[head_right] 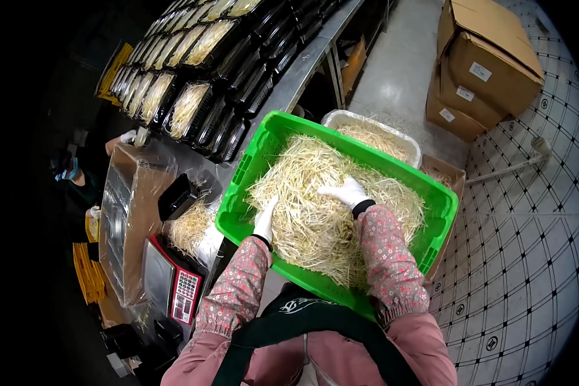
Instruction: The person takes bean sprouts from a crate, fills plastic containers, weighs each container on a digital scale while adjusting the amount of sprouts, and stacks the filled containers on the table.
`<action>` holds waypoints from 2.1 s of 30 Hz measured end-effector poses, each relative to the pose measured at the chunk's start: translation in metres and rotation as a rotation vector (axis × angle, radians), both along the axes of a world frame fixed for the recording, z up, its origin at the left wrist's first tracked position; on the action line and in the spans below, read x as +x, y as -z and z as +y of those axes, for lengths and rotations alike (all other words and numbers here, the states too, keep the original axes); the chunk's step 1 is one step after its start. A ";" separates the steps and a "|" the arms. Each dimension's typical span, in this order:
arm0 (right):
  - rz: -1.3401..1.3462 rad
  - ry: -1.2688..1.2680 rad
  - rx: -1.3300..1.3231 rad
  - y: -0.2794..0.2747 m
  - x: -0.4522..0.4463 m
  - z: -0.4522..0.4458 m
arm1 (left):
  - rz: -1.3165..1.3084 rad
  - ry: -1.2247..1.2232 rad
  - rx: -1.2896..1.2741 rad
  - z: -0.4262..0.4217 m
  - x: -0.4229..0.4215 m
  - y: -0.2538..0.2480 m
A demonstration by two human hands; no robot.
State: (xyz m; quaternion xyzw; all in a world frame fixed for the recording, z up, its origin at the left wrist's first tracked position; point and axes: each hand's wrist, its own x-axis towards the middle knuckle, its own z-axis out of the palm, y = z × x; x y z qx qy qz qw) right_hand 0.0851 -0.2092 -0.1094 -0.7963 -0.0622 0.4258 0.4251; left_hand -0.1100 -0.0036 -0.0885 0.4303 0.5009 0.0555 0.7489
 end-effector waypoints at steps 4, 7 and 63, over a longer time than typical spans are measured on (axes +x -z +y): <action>0.246 0.230 0.552 -0.040 -0.060 -0.042 | -0.078 0.061 -0.081 -0.008 -0.007 0.008; 0.086 0.345 0.508 -0.066 -0.088 -0.094 | -0.157 0.353 0.119 -0.044 0.011 -0.013; -0.711 0.379 0.128 -0.109 -0.134 -0.072 | -0.229 0.434 -0.070 0.049 -0.017 0.059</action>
